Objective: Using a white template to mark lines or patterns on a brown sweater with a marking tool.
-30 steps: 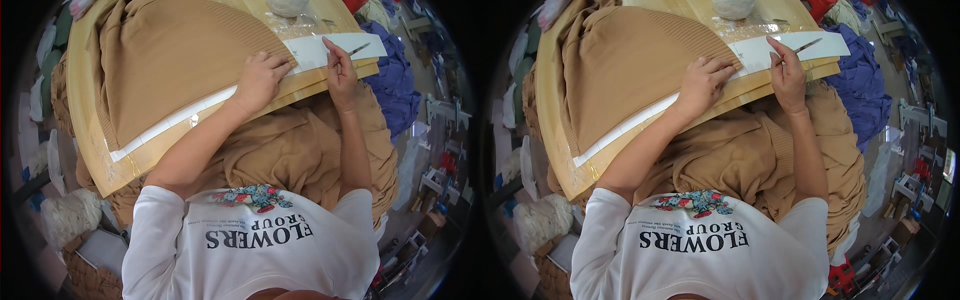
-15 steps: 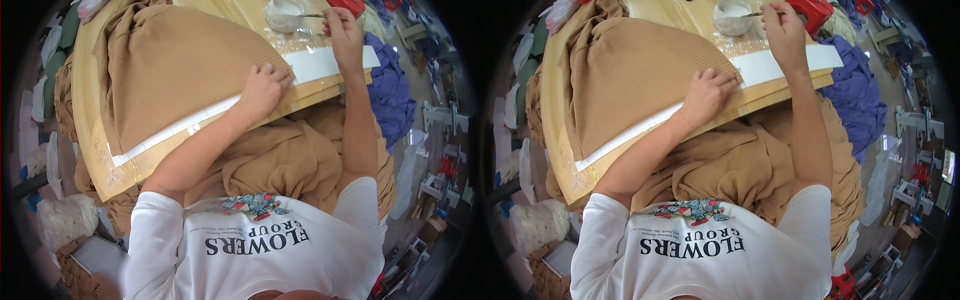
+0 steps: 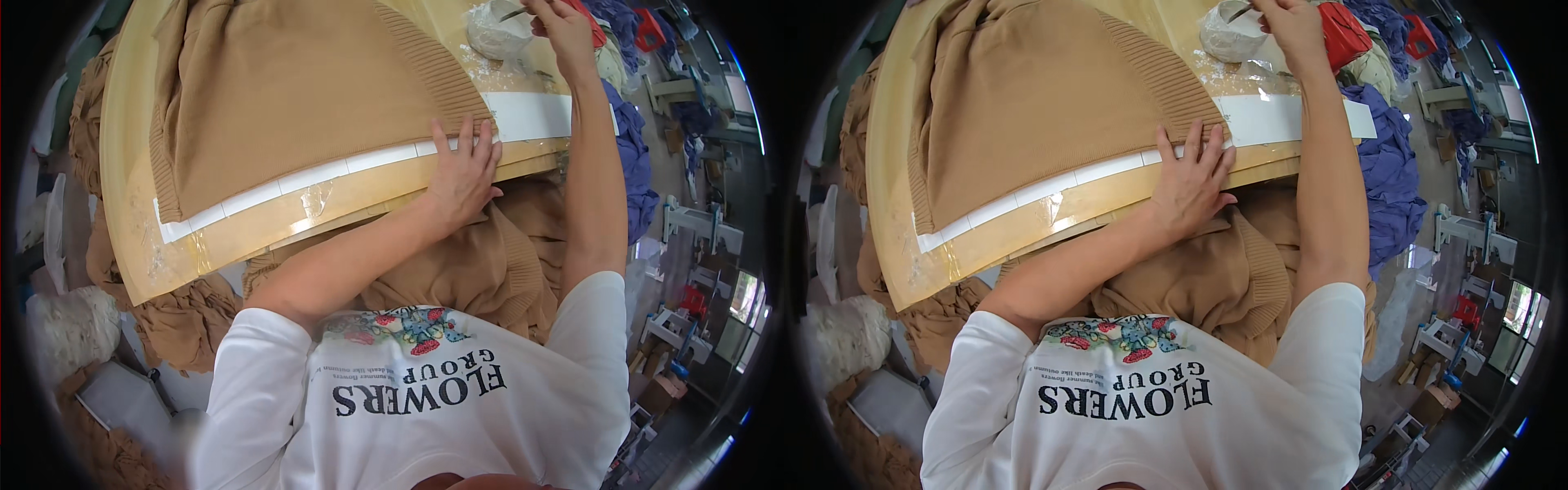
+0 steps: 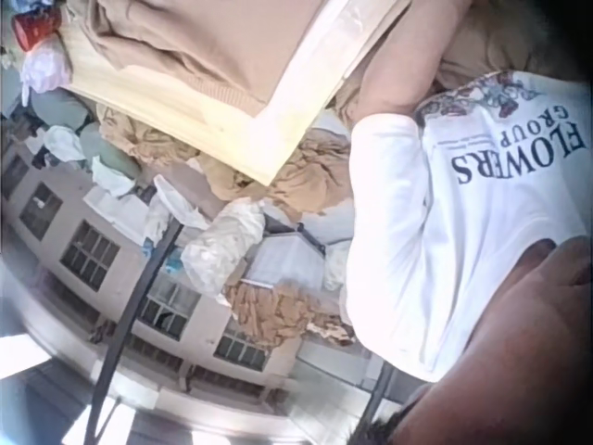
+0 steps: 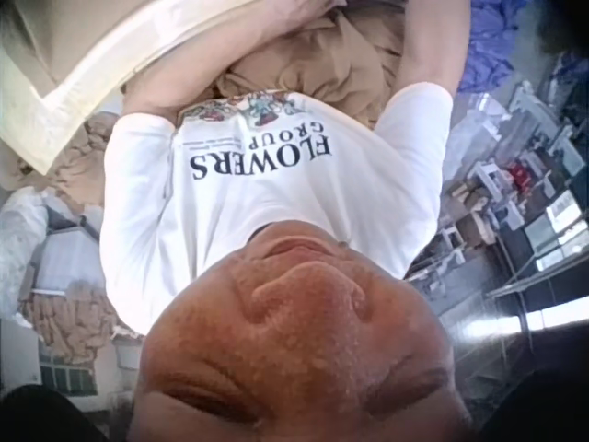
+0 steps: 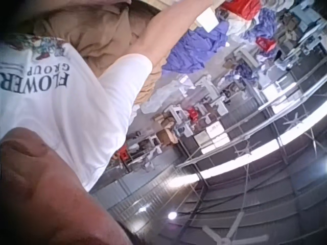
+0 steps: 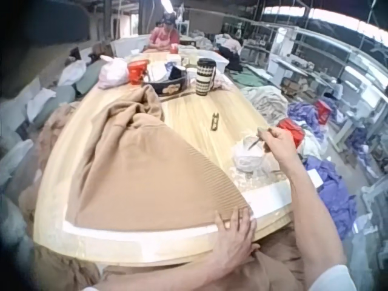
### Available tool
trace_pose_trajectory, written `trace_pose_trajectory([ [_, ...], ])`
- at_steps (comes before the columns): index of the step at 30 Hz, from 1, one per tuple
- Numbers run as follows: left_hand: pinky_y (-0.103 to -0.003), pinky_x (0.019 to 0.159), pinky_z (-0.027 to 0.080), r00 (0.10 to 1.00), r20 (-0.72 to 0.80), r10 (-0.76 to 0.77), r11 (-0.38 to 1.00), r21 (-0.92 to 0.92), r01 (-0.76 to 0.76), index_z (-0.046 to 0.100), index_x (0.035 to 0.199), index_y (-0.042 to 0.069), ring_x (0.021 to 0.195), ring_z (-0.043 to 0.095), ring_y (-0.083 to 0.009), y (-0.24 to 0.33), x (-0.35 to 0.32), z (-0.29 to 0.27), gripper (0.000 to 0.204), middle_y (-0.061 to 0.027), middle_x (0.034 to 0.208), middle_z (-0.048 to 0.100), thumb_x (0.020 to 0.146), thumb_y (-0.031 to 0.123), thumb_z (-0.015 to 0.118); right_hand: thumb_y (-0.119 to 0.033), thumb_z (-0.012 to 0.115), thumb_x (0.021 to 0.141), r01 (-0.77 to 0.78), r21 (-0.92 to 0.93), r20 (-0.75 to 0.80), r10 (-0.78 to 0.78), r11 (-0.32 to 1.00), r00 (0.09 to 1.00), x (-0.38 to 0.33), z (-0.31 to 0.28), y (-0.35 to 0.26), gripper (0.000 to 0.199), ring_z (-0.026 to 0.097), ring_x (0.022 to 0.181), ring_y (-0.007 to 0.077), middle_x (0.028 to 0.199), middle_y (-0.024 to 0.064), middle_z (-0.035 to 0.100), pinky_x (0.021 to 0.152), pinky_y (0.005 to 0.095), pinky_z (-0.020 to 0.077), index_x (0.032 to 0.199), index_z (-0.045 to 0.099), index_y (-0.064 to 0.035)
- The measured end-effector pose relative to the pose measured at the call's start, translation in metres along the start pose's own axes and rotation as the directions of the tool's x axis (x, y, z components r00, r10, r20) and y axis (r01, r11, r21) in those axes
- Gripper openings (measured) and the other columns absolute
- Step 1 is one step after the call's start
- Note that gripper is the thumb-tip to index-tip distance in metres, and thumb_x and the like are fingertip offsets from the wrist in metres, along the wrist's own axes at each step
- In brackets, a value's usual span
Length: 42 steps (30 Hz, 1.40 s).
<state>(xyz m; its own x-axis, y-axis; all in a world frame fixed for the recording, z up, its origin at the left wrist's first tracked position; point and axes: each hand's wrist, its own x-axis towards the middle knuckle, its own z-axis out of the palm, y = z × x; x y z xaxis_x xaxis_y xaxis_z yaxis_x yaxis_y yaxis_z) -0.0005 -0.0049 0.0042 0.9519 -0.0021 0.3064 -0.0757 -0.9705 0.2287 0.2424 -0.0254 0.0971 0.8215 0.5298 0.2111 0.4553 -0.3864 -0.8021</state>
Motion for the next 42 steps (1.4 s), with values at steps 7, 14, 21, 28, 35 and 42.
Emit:
trace_pose_trajectory([
  [7, -0.07, 0.089, 0.022, 1.0, -0.003, 0.004, 1.0, -0.023, -0.005, 0.046, 0.125, 0.012, 0.124, 0.028, -0.0405, 0.006, 0.0, 0.002, 0.066, -0.0153, 0.133, 0.034, 0.072, 0.046, 0.063, -0.025, 0.042, 0.095, 0.166, 0.452, -0.304, -0.024, 0.876, 0.952, -0.042, -0.02, -0.013, 0.034, 0.064, 0.069, 0.0247, 0.084, 0.0186, 0.063, 0.066, 0.0334, 0.0538, 0.091, 0.053, 0.0067],
  [14, -0.071, 0.088, 0.022, 0.999, 0.037, -0.027, 1.0, 0.012, 0.026, 0.044, 0.127, 0.014, 0.126, 0.025, -0.0421, 0.001, -0.004, 0.002, 0.066, -0.0132, 0.135, 0.032, 0.073, 0.046, 0.062, -0.005, 0.049, 0.09, 0.089, 0.564, -0.263, 0.076, 0.821, 0.962, -0.146, 0.011, -0.02, 0.011, 0.064, 0.071, 0.0218, 0.089, 0.0172, 0.06, 0.068, 0.0303, 0.0547, 0.095, 0.046, 0.0043],
  [21, -0.073, 0.089, 0.02, 1.0, 0.017, -0.008, 1.0, 0.02, 0.007, 0.045, 0.126, 0.014, 0.126, 0.023, -0.0427, 0.004, -0.002, 0.005, 0.066, -0.013, 0.134, 0.033, 0.072, 0.047, 0.063, -0.001, 0.053, 0.087, 0.011, 0.456, -0.186, 0.083, 0.89, 0.979, -0.179, 0.025, -0.015, 0.01, 0.063, 0.076, 0.0144, 0.089, 0.0114, 0.06, 0.068, 0.0221, 0.0507, 0.095, 0.048, 0.0025],
  [28, -0.074, 0.089, 0.02, 1.0, -0.021, -0.006, 1.0, 0.02, 0.006, 0.047, 0.124, 0.013, 0.125, 0.025, -0.0436, 0.001, -0.003, 0.009, 0.066, -0.0139, 0.132, 0.036, 0.071, 0.047, 0.064, 0.0, 0.056, 0.086, 0.0, 0.378, -0.127, 0.052, 0.926, 0.991, -0.175, 0.035, -0.015, 0.007, 0.063, 0.074, 0.0128, 0.085, 0.008, 0.06, 0.064, 0.0215, 0.0504, 0.09, 0.051, 0.0023],
  [35, -0.07, 0.093, 0.021, 0.997, -0.068, -0.026, 1.0, 0.011, 0.027, 0.045, 0.126, 0.015, 0.119, 0.036, -0.0407, 0.004, -0.002, 0.036, 0.049, -0.0137, 0.13, 0.041, 0.082, 0.033, 0.049, 0.001, 0.058, 0.084, 0.026, 0.441, -0.003, -0.027, 0.897, 1.0, -0.185, 0.072, -0.054, 0.009, 0.063, 0.076, 0.0123, 0.084, 0.0085, 0.062, 0.066, 0.0206, 0.0493, 0.092, 0.054, 0.0012],
  [42, -0.065, 0.093, 0.027, 0.981, -0.196, 0.003, 0.996, 0.086, 0.014, 0.048, 0.121, 0.009, 0.121, 0.035, -0.0443, 0.003, -0.004, 0.045, 0.054, -0.017, 0.13, 0.041, 0.075, 0.037, 0.055, 0.0, 0.063, 0.08, 0.179, 0.457, -0.102, -0.149, 0.871, 0.984, -0.185, 0.091, -0.077, 0.01, 0.062, 0.066, 0.0099, 0.073, 0.0061, 0.062, 0.059, 0.0209, 0.0502, 0.086, 0.055, 0.0018],
])
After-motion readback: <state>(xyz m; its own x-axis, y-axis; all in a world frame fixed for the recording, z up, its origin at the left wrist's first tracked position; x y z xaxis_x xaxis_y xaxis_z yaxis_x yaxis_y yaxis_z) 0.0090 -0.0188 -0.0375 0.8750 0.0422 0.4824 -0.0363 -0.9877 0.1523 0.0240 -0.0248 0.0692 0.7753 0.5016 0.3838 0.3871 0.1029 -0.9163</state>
